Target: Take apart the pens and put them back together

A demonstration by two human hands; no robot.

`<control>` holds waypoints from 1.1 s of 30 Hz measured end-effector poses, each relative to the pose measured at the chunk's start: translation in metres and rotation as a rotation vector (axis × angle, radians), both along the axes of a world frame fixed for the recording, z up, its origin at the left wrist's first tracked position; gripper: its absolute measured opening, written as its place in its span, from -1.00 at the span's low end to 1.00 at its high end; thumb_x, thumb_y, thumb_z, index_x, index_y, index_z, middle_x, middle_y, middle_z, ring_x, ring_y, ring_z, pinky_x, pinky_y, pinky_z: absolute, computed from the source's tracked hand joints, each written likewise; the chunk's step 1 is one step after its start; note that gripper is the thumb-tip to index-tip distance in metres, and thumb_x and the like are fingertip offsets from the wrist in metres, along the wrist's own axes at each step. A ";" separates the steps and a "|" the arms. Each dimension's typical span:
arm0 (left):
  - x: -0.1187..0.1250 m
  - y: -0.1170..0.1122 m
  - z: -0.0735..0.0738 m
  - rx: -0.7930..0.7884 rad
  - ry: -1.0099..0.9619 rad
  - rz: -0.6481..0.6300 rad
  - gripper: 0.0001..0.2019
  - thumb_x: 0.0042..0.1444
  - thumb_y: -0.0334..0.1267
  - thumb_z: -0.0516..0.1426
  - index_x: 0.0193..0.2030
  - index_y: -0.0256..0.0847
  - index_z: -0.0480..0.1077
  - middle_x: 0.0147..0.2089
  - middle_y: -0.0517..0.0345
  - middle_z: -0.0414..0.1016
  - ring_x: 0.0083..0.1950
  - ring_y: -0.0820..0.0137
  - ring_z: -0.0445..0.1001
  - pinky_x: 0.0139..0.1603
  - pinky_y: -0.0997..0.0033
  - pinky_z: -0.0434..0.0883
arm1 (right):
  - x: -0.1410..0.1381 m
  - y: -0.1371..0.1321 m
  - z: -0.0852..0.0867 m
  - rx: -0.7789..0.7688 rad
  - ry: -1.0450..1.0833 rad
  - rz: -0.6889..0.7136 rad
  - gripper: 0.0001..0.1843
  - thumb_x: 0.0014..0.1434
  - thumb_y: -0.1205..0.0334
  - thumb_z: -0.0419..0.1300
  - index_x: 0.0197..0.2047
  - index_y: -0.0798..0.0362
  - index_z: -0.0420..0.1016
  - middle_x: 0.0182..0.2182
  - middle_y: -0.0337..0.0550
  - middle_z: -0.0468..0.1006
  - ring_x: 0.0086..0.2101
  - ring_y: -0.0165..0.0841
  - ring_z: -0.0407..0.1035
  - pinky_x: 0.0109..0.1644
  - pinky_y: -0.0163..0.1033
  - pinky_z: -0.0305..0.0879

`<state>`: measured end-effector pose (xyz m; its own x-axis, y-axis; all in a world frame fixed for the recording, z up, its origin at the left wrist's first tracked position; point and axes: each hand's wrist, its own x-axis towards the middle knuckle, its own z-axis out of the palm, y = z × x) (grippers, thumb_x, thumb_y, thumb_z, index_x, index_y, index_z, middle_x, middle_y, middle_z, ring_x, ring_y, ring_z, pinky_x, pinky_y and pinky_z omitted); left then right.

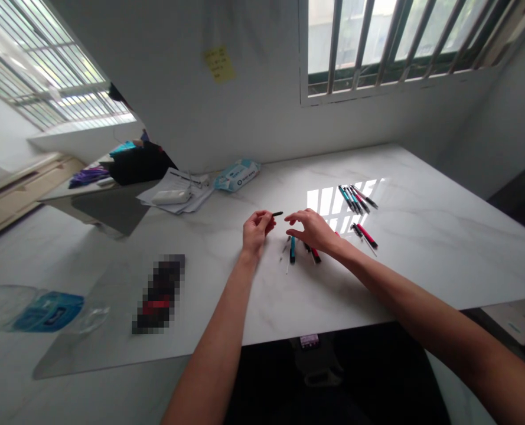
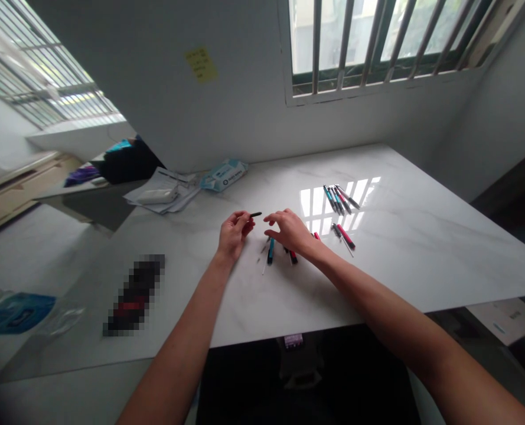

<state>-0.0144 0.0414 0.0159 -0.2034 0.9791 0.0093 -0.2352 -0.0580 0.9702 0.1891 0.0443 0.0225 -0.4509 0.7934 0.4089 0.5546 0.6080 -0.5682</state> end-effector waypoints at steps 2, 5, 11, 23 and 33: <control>-0.002 0.002 0.000 -0.022 -0.044 0.021 -0.56 -0.09 -0.03 0.49 -0.17 -0.18 0.48 -0.30 0.20 0.59 -0.30 0.48 0.58 -0.14 0.44 0.51 | -0.001 -0.001 0.001 0.003 -0.081 0.022 -0.80 0.31 0.22 0.44 0.00 0.01 0.75 -0.11 -0.04 0.74 -0.09 -0.13 0.50 0.08 -0.04 0.40; -0.004 0.004 -0.001 -0.034 -0.051 0.034 -0.57 -0.07 -0.04 0.47 -0.17 -0.17 0.45 -0.26 0.18 0.61 -0.30 0.49 0.59 -0.14 0.45 0.51 | -0.003 0.000 0.002 0.015 -0.202 0.048 -0.85 0.32 0.19 0.43 -0.08 0.01 0.78 -0.17 0.01 0.74 -0.13 -0.12 0.49 0.03 -0.04 0.38; -0.001 0.002 -0.002 -0.034 -0.041 0.032 -0.58 -0.07 -0.06 0.47 -0.18 -0.18 0.45 -0.26 0.16 0.63 -0.33 0.50 0.57 -0.20 0.48 0.49 | -0.011 0.005 -0.003 0.006 -0.265 0.056 -0.91 0.32 0.28 0.40 -0.19 0.02 0.79 -0.31 -0.01 0.73 -0.20 -0.14 0.49 -0.05 -0.10 0.36; -0.001 0.003 -0.004 -0.030 -0.026 0.044 -0.57 -0.09 -0.05 0.47 -0.20 -0.19 0.45 -0.26 0.17 0.62 -0.33 0.52 0.53 -0.18 0.48 0.46 | -0.013 0.006 0.002 0.029 -0.202 0.032 -0.86 0.35 0.18 0.41 -0.10 0.05 0.76 -0.17 0.01 0.73 -0.16 -0.15 0.44 -0.01 -0.08 0.30; 0.000 -0.001 -0.006 -0.025 0.010 0.029 -0.60 -0.05 -0.04 0.46 -0.20 -0.18 0.46 -0.25 0.16 0.62 -0.28 0.50 0.53 -0.10 0.45 0.47 | -0.020 0.005 -0.009 0.004 -0.189 0.032 -0.89 0.28 0.41 0.36 -0.24 0.06 0.74 -0.26 0.02 0.70 -0.22 -0.16 0.44 -0.08 -0.10 0.29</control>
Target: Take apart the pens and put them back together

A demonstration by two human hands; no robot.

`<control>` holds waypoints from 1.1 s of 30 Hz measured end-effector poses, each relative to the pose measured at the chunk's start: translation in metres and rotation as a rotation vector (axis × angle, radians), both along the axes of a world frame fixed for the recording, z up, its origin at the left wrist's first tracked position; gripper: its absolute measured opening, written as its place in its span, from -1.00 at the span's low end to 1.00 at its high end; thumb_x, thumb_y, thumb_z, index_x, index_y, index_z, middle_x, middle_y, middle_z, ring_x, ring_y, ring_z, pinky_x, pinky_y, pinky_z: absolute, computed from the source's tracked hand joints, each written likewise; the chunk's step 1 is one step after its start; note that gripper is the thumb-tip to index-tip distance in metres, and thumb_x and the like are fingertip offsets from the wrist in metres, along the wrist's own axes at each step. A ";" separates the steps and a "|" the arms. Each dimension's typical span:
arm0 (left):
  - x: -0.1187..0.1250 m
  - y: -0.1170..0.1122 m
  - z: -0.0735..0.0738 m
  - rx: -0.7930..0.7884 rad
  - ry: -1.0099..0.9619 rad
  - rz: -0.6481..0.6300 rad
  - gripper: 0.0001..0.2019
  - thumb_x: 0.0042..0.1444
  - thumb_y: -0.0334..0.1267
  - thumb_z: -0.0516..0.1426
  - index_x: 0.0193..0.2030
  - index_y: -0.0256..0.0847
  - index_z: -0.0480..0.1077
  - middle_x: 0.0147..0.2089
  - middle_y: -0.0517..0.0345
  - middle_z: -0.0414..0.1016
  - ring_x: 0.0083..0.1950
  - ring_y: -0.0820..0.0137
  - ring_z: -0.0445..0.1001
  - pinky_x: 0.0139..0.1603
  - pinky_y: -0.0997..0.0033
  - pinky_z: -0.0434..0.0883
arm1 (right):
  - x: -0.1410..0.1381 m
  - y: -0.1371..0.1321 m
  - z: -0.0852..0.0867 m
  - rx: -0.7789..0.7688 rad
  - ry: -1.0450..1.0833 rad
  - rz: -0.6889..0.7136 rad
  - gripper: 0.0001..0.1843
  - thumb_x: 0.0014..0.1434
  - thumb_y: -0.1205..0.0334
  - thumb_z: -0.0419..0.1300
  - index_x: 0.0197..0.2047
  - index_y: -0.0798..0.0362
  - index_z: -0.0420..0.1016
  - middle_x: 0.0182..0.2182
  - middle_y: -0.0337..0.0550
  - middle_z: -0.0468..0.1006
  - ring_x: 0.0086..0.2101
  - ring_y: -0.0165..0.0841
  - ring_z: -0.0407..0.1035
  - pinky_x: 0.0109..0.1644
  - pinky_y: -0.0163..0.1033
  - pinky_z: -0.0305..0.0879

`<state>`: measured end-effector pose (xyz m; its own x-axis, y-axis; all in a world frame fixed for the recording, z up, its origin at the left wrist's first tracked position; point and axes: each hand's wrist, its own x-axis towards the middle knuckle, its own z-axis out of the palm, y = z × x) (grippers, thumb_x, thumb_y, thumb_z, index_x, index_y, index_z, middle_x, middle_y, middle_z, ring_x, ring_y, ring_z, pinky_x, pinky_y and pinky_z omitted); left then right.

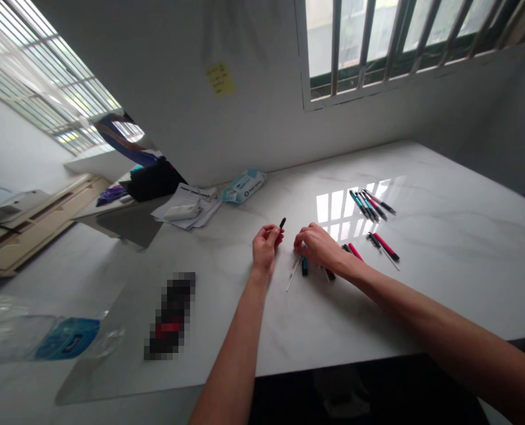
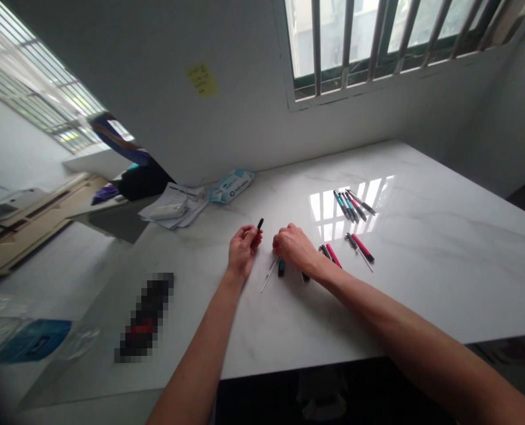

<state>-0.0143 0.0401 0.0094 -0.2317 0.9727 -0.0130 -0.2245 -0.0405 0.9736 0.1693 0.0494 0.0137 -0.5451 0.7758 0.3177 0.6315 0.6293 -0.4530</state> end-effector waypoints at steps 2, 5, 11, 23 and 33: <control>0.000 -0.001 -0.001 0.005 -0.004 0.005 -0.62 -0.06 -0.08 0.47 -0.19 -0.19 0.49 -0.24 0.18 0.61 -0.28 0.52 0.52 -0.09 0.47 0.46 | 0.000 0.002 0.002 0.007 0.096 -0.011 -0.88 0.32 0.40 0.34 -0.23 0.06 0.73 -0.27 -0.01 0.70 -0.22 -0.19 0.45 -0.05 -0.11 0.32; -0.001 -0.002 -0.002 0.026 0.075 -0.003 -0.62 -0.03 -0.11 0.45 -0.08 -0.16 0.59 -0.18 0.17 0.63 -0.25 0.51 0.53 -0.08 0.45 0.46 | 0.007 0.005 0.007 -0.013 0.367 -0.072 -0.86 0.39 0.35 0.29 -0.14 0.05 0.72 -0.21 -0.06 0.71 -0.25 -0.27 0.48 -0.04 -0.15 0.37; 0.001 -0.005 -0.002 0.083 0.290 -0.081 -0.73 0.06 -0.11 0.42 -0.12 -0.15 0.70 -0.17 0.06 0.71 -0.14 0.36 0.60 -0.02 0.36 0.49 | 0.035 0.012 0.009 -0.193 0.693 -0.106 -0.81 0.36 0.11 0.33 -0.11 -0.03 0.76 -0.19 -0.08 0.74 -0.27 -0.29 0.57 -0.09 -0.15 0.49; 0.007 -0.008 0.004 0.095 0.342 -0.139 -0.76 0.01 -0.12 0.47 -0.17 -0.11 0.72 -0.23 0.07 0.71 -0.27 0.35 0.57 -0.26 0.38 0.47 | 0.031 0.011 0.012 -0.615 1.057 -0.072 -0.61 0.12 -0.08 0.48 -0.17 0.08 0.71 -0.31 -0.09 0.72 -0.28 -0.26 0.65 -0.05 -0.08 0.64; 0.008 -0.009 0.004 0.091 0.330 -0.162 -0.74 -0.01 -0.09 0.48 -0.20 -0.13 0.73 -0.28 0.07 0.69 -0.30 0.35 0.54 -0.29 0.38 0.42 | 0.031 0.011 0.009 -0.602 1.030 -0.068 -0.65 0.11 -0.02 0.49 -0.16 0.07 0.74 -0.29 -0.08 0.75 -0.27 -0.28 0.63 -0.05 -0.12 0.60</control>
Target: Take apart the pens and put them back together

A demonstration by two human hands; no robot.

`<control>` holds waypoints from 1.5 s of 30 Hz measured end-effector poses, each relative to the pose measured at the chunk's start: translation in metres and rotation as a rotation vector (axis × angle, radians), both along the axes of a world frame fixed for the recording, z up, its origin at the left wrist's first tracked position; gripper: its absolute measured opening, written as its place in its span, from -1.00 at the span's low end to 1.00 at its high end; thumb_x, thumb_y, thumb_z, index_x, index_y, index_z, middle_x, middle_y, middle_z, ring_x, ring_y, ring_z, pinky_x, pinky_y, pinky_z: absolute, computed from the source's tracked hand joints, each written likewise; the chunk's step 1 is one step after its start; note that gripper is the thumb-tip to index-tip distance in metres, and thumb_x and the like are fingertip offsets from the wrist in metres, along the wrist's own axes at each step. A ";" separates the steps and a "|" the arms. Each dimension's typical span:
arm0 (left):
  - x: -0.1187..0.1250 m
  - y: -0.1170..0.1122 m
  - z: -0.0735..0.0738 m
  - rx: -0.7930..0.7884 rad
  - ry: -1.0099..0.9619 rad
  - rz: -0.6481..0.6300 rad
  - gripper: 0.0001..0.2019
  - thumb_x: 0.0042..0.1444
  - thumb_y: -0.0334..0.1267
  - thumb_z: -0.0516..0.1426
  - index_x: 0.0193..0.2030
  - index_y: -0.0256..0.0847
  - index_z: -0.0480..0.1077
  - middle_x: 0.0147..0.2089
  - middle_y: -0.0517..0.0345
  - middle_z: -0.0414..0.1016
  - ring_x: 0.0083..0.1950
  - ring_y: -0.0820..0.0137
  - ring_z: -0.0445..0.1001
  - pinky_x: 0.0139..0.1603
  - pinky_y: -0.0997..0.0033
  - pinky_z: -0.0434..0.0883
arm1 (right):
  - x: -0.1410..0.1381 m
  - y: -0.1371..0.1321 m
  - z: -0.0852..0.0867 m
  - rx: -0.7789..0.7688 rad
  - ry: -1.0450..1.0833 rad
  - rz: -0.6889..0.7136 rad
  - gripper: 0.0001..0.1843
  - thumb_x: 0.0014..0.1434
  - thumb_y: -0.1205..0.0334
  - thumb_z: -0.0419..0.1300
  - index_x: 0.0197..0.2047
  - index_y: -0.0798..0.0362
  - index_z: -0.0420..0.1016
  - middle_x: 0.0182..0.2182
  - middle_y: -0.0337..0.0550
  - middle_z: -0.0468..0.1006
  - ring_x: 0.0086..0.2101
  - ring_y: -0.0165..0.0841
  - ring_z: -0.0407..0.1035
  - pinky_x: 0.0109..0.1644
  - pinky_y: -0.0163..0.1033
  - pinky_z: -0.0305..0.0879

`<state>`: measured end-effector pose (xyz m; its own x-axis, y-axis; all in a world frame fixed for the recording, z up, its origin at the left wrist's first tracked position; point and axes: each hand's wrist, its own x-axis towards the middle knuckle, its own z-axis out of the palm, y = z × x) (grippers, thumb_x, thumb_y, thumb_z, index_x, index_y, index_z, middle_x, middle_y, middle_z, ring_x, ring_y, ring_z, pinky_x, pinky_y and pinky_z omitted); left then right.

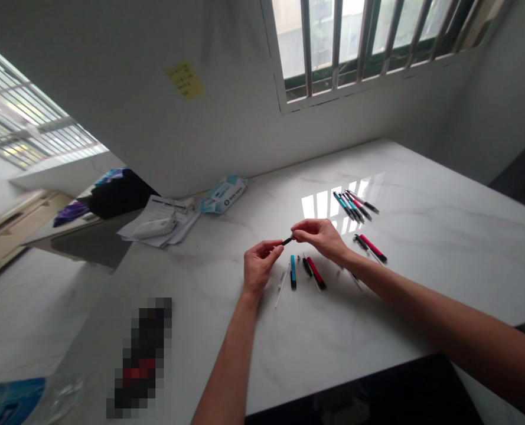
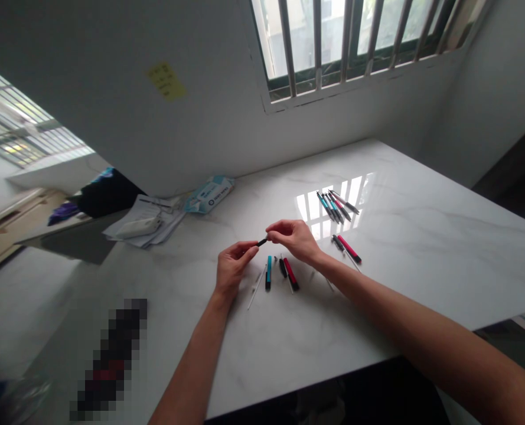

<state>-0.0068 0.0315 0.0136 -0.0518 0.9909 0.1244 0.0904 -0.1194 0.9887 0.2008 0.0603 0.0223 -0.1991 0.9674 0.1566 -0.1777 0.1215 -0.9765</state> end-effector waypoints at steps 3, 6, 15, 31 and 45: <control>0.000 0.000 0.001 0.002 -0.016 0.011 -0.73 -0.03 -0.09 0.49 -0.20 -0.14 0.74 -0.29 0.08 0.69 -0.30 0.37 0.53 -0.26 0.39 0.42 | 0.001 0.000 0.000 0.026 -0.042 0.008 -0.67 0.12 0.02 0.48 -0.15 0.07 0.74 -0.28 -0.07 0.76 -0.25 -0.27 0.64 -0.05 -0.13 0.58; 0.000 0.000 0.003 0.001 -0.022 0.019 -0.73 -0.03 -0.10 0.49 -0.20 -0.15 0.74 -0.28 0.07 0.70 -0.28 0.38 0.54 -0.21 0.41 0.44 | 0.003 0.000 0.000 0.065 -0.102 0.022 -0.69 0.11 0.04 0.49 -0.14 0.06 0.74 -0.23 -0.07 0.77 -0.22 -0.25 0.65 -0.01 -0.13 0.57; 0.000 0.000 0.003 0.004 -0.016 0.009 -0.72 -0.05 -0.13 0.49 -0.20 -0.18 0.74 -0.28 0.06 0.71 -0.32 0.42 0.51 -0.28 0.45 0.40 | 0.012 0.002 0.004 0.214 -0.399 0.062 -0.66 0.33 -0.05 0.33 -0.18 0.06 0.73 -0.40 -0.16 0.70 -0.39 -0.35 0.54 -0.26 -0.25 0.41; -0.001 0.001 -0.001 0.030 0.002 -0.016 -0.74 -0.02 -0.16 0.48 -0.18 -0.17 0.73 -0.21 0.04 0.72 -0.27 0.40 0.55 -0.23 0.44 0.45 | 0.016 0.001 0.006 0.347 -0.568 0.063 -0.68 0.41 -0.02 0.26 -0.17 0.06 0.68 -0.36 -0.16 0.66 -0.38 -0.38 0.46 -0.28 -0.29 0.28; -0.002 0.001 -0.002 0.021 0.020 -0.019 -0.74 -0.02 -0.13 0.48 -0.19 -0.16 0.71 -0.17 0.04 0.71 -0.25 0.38 0.55 -0.24 0.41 0.46 | 0.015 0.002 0.006 0.348 -0.666 0.050 -0.70 0.43 0.11 0.21 -0.27 0.08 0.64 -0.49 -0.24 0.52 -0.46 -0.43 0.28 -0.32 -0.28 0.11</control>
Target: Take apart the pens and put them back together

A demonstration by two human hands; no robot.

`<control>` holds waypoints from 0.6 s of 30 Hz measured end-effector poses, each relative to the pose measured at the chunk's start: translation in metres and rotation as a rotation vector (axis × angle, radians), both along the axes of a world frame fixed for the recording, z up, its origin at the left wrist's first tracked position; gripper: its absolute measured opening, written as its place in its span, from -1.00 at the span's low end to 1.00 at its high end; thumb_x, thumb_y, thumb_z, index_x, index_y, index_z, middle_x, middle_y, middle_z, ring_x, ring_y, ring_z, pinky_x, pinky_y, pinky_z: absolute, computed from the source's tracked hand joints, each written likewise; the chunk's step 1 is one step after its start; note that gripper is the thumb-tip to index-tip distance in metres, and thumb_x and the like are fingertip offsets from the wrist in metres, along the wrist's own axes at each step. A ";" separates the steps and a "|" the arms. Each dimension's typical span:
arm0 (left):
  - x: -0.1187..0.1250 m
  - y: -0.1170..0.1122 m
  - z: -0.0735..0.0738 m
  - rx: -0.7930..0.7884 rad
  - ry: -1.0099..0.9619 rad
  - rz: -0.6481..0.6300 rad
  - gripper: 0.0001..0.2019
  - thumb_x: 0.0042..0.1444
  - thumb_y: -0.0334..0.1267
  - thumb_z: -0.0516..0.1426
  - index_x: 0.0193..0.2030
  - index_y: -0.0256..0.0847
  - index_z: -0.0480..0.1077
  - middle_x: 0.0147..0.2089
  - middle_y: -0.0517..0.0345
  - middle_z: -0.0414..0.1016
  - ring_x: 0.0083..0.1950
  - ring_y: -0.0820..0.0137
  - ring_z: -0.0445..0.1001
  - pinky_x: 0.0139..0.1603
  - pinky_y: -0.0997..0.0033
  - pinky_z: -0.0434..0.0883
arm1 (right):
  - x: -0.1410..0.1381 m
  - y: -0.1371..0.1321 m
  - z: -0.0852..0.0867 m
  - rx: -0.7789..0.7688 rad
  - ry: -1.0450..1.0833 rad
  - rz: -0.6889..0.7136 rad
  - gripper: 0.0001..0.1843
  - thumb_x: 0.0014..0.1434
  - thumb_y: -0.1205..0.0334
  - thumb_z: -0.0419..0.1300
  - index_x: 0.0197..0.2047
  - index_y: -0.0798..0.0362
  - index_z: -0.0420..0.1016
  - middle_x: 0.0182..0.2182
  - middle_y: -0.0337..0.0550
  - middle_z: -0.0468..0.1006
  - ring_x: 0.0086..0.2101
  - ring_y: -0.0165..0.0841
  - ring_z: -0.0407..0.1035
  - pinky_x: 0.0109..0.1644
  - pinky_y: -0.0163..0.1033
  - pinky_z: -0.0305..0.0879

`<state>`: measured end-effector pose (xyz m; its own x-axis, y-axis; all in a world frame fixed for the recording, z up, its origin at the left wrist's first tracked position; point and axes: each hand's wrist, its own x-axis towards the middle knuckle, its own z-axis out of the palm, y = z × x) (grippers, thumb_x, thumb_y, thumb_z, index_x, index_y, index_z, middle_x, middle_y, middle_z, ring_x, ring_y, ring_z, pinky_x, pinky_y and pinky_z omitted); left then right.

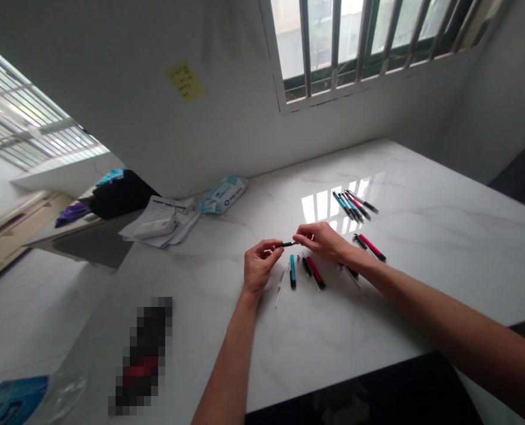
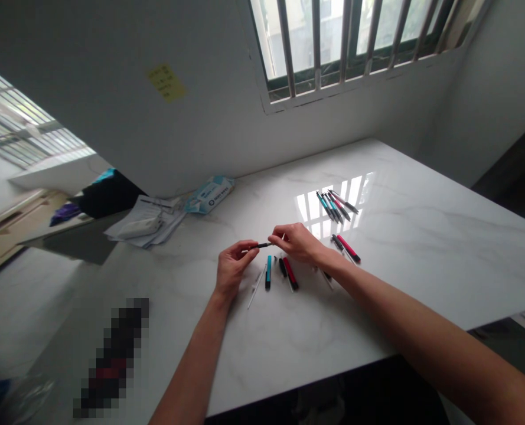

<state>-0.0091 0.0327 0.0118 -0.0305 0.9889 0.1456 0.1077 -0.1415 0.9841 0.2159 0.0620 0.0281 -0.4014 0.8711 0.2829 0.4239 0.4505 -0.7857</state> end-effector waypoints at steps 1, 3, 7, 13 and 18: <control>0.000 0.000 0.001 -0.001 -0.012 0.007 -0.73 -0.02 -0.13 0.48 -0.19 -0.16 0.71 -0.18 0.04 0.70 -0.24 0.38 0.56 -0.23 0.42 0.46 | 0.000 -0.001 0.000 0.003 0.008 0.006 -0.70 0.44 0.10 0.21 -0.26 0.08 0.65 -0.48 -0.24 0.53 -0.46 -0.43 0.28 -0.32 -0.28 0.12; 0.000 0.000 0.002 0.000 -0.048 0.032 -0.72 -0.03 -0.14 0.49 -0.17 -0.16 0.70 -0.17 0.06 0.70 -0.20 0.38 0.56 -0.18 0.42 0.48 | 0.000 -0.002 0.002 0.015 0.051 0.035 -0.70 0.44 0.06 0.23 -0.20 0.08 0.66 -0.43 -0.22 0.57 -0.44 -0.42 0.31 -0.31 -0.29 0.15; 0.001 -0.001 0.005 -0.004 -0.131 0.048 -0.68 -0.07 -0.17 0.51 -0.16 -0.16 0.69 -0.13 0.07 0.69 -0.14 0.38 0.57 -0.09 0.42 0.49 | 0.000 -0.006 0.008 0.067 0.080 0.069 -0.72 0.42 0.03 0.29 -0.18 0.07 0.67 -0.35 -0.17 0.65 -0.39 -0.41 0.38 -0.28 -0.29 0.19; 0.005 -0.007 0.013 -0.074 -0.396 0.000 -0.62 -0.10 -0.19 0.54 -0.11 -0.12 0.67 -0.14 0.15 0.66 -0.14 0.44 0.59 0.04 0.42 0.51 | -0.009 -0.013 0.009 0.083 0.052 0.037 -0.77 0.42 0.12 0.30 -0.23 0.05 0.67 -0.40 -0.21 0.62 -0.41 -0.42 0.36 -0.27 -0.29 0.21; 0.004 -0.008 0.016 -0.145 -0.470 -0.057 -0.57 -0.02 -0.05 0.52 -0.04 -0.12 0.61 -0.07 0.11 0.67 -0.11 0.38 0.64 0.06 0.31 0.56 | -0.016 -0.019 0.009 0.174 -0.005 0.085 -0.80 0.39 0.06 0.35 -0.12 0.02 0.68 -0.20 -0.09 0.72 -0.16 -0.24 0.49 0.00 -0.15 0.38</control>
